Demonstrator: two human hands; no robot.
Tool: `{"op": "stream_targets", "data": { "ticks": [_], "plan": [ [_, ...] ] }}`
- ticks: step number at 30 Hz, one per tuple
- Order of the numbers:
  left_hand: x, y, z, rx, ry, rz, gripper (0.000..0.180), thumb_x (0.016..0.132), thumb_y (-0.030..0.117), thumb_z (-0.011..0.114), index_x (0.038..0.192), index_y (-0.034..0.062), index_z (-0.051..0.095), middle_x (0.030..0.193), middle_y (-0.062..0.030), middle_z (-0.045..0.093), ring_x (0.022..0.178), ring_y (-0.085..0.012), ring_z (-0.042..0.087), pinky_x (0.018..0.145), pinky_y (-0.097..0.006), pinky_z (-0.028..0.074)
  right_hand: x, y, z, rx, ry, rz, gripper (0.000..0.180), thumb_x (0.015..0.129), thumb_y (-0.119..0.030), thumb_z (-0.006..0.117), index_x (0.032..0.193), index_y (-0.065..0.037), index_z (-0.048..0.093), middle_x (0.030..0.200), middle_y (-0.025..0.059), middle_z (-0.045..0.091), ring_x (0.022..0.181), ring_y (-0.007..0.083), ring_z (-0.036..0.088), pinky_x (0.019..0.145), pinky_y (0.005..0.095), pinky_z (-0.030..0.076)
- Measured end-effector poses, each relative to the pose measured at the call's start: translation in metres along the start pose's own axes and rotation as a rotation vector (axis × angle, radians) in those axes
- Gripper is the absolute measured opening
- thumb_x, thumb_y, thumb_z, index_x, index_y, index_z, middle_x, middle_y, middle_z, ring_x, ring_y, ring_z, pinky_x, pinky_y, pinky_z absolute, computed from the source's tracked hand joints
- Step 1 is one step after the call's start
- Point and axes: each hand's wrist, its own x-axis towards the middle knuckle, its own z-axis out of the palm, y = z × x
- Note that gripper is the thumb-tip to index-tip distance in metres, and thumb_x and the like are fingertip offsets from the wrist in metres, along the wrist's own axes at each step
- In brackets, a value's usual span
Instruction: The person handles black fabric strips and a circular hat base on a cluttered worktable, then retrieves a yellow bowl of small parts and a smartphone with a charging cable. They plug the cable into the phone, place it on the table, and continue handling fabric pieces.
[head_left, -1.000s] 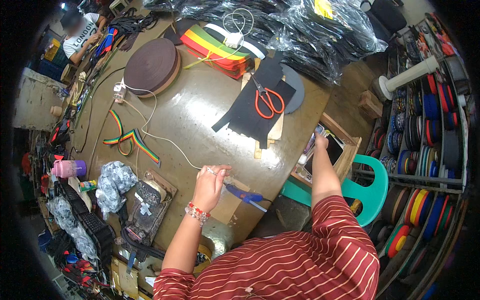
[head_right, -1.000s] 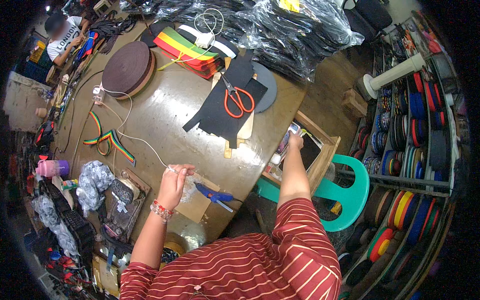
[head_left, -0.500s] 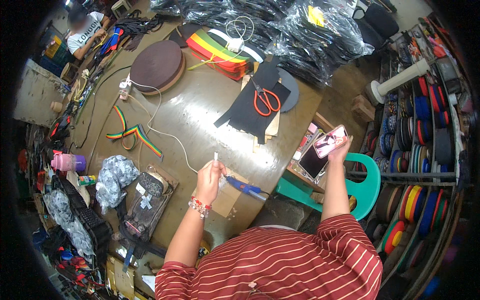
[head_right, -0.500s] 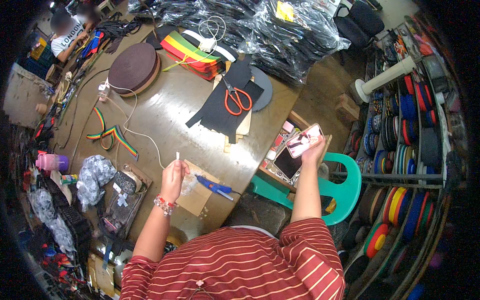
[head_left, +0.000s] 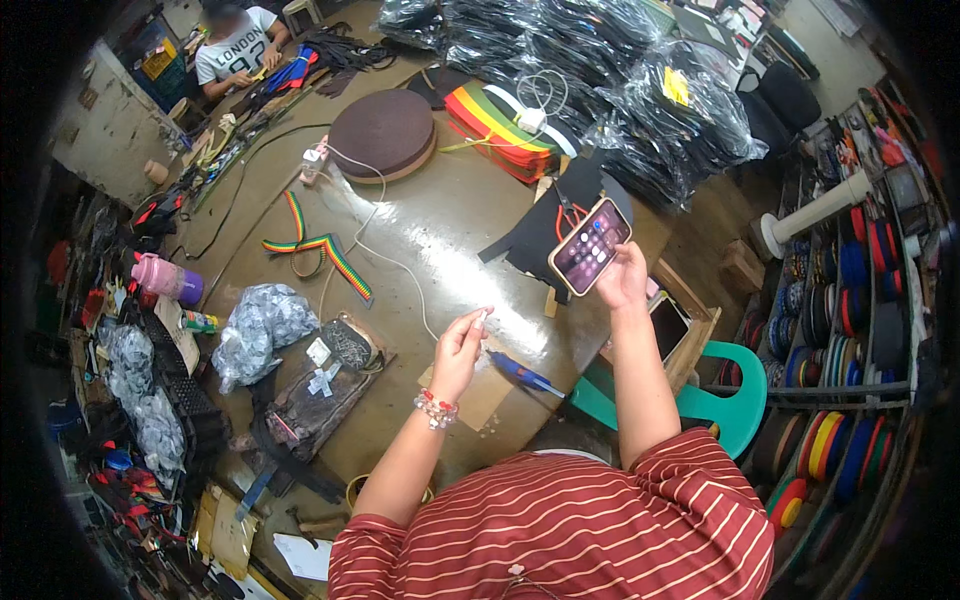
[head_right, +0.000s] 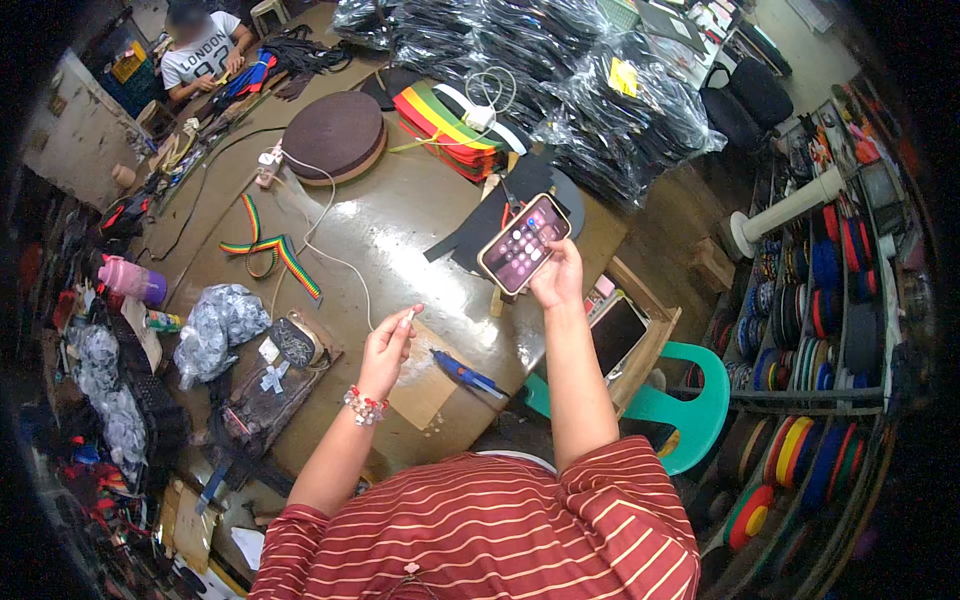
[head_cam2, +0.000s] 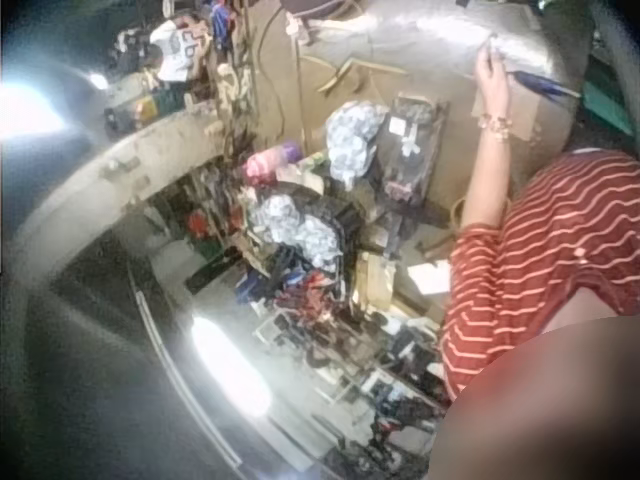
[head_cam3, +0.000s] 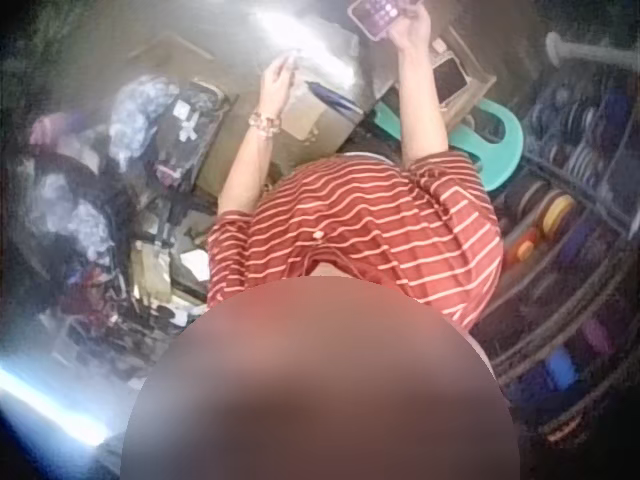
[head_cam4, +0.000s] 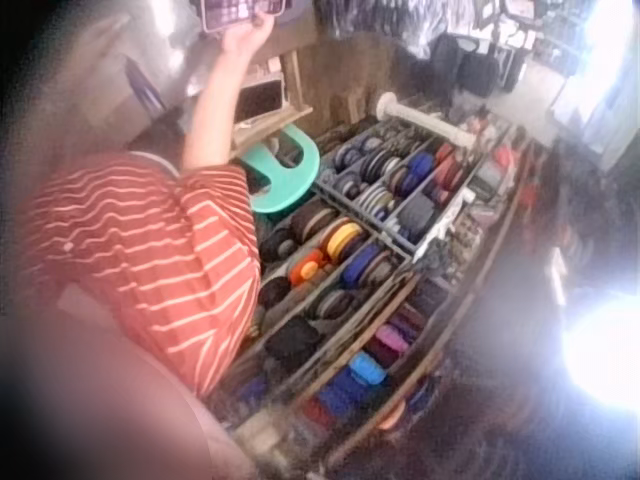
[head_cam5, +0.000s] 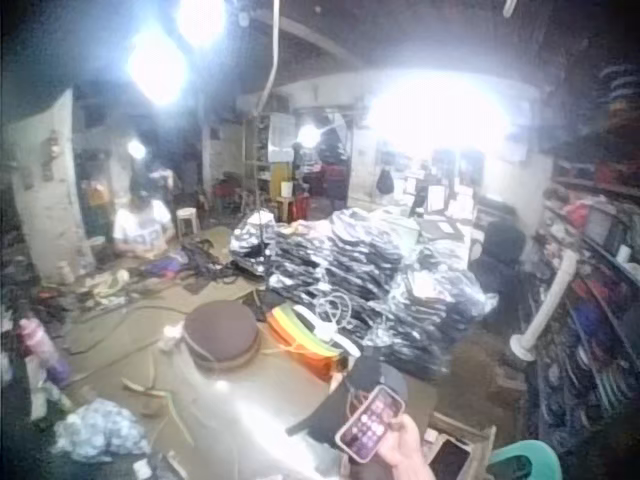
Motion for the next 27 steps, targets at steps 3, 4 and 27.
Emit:
{"op": "stream_targets", "data": {
  "ticks": [3, 4, 27],
  "plan": [
    [-0.004, 0.005, -0.005, -0.066, 0.014, -0.016, 0.03, 0.095, 0.021, 0.048, 0.119, 0.006, 0.056, 0.077, 0.0061, 0.047, 0.053, 0.0002, 0.032, 0.048, -0.015, 0.028, 0.016, 0.005, 0.018, 0.053, -0.078, 0.041, 0.037, 0.077, -0.014, 0.049, 0.112, 0.0, 0.052, 0.108, 0.0151, 0.06, 0.1, 0.0285, 0.059, 0.093, 0.045, 0.045],
    [-0.006, 0.006, -0.006, -0.077, 0.015, -0.027, 0.03, 0.095, 0.021, 0.048, 0.119, 0.006, 0.057, 0.077, 0.0061, 0.047, 0.054, 0.0002, 0.032, 0.048, -0.015, 0.028, 0.021, 0.006, 0.021, 0.032, -0.022, 0.037, 0.035, 0.079, -0.014, 0.05, 0.111, 0.0, 0.053, 0.107, 0.0146, 0.061, 0.098, 0.0278, 0.06, 0.092, 0.0445, 0.046],
    [0.024, 0.038, 0.026, 0.641, -0.006, 0.75, 0.02, 0.09, 0.013, 0.05, 0.107, 0.0057, 0.056, 0.111, -0.0093, 0.057, 0.078, -0.0204, 0.062, 0.061, -0.03, 0.05, 0.027, 0.007, 0.042, -0.138, 0.014, -0.036, 0.035, 0.086, -0.024, 0.041, 0.108, 0.0, 0.054, 0.103, 0.0133, 0.062, 0.094, 0.0252, 0.06, 0.092, 0.0413, 0.044]
  ]
}}
